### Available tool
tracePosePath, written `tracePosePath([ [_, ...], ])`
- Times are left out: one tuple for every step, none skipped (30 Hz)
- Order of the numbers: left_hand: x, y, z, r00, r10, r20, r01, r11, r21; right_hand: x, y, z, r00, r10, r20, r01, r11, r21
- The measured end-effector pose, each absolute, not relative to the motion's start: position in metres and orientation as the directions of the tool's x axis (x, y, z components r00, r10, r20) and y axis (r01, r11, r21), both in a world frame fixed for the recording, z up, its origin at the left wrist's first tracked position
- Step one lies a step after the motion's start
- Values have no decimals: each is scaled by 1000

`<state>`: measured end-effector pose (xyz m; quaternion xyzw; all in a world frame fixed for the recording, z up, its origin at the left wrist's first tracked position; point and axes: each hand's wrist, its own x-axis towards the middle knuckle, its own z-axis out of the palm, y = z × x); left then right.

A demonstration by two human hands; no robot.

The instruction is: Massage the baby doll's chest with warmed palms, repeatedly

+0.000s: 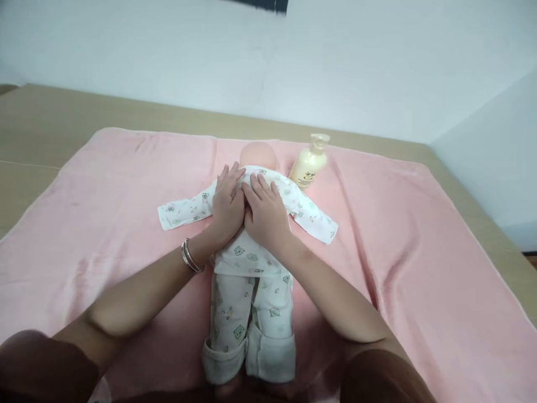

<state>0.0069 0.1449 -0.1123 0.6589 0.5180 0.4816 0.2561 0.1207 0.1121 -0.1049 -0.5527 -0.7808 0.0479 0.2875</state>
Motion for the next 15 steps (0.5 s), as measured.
tracePosePath([
  [7,146,-112,23,917,398,451,-365,815,121,112,-105,-228,887,402,833,391,-391],
  [7,148,-112,41,908,417,466,-387,796,121,112,-106,-225,885,408,835,391,-388],
  [7,149,-113,53,902,430,479,-400,781,122,113,-107,-221,884,413,839,388,-382],
  [7,150,-113,57,898,436,492,-405,771,123,113,-107,-218,882,418,844,386,-374],
  [7,151,-114,53,896,441,502,-406,764,123,114,-108,-219,879,423,846,387,-367],
  [8,152,-114,46,893,448,509,-407,759,124,114,-109,-224,876,427,845,393,-362],
  [8,152,-115,37,888,458,513,-410,754,125,114,-110,-230,871,434,841,402,-361],
  [8,152,-117,27,883,468,515,-414,751,125,114,-111,-235,865,443,835,413,-363],
  [8,152,-118,19,879,476,516,-417,748,126,114,-112,-239,859,454,829,423,-365],
  [8,151,-119,15,877,480,516,-418,748,126,114,-113,-238,853,465,824,431,-368],
  [8,150,-119,11,877,479,514,-416,750,126,114,-114,-234,849,474,820,434,-372],
  [8,149,-119,8,880,475,512,-412,754,126,113,-115,-227,847,481,818,434,-377],
  [8,149,-119,7,884,468,508,-406,759,126,113,-115,-220,846,485,817,432,-383],
  [7,148,-119,6,887,461,504,-401,765,125,113,-115,-214,847,486,816,429,-388],
  [7,148,-119,6,891,453,499,-395,771,125,113,-115,-212,849,484,814,427,-394],
])
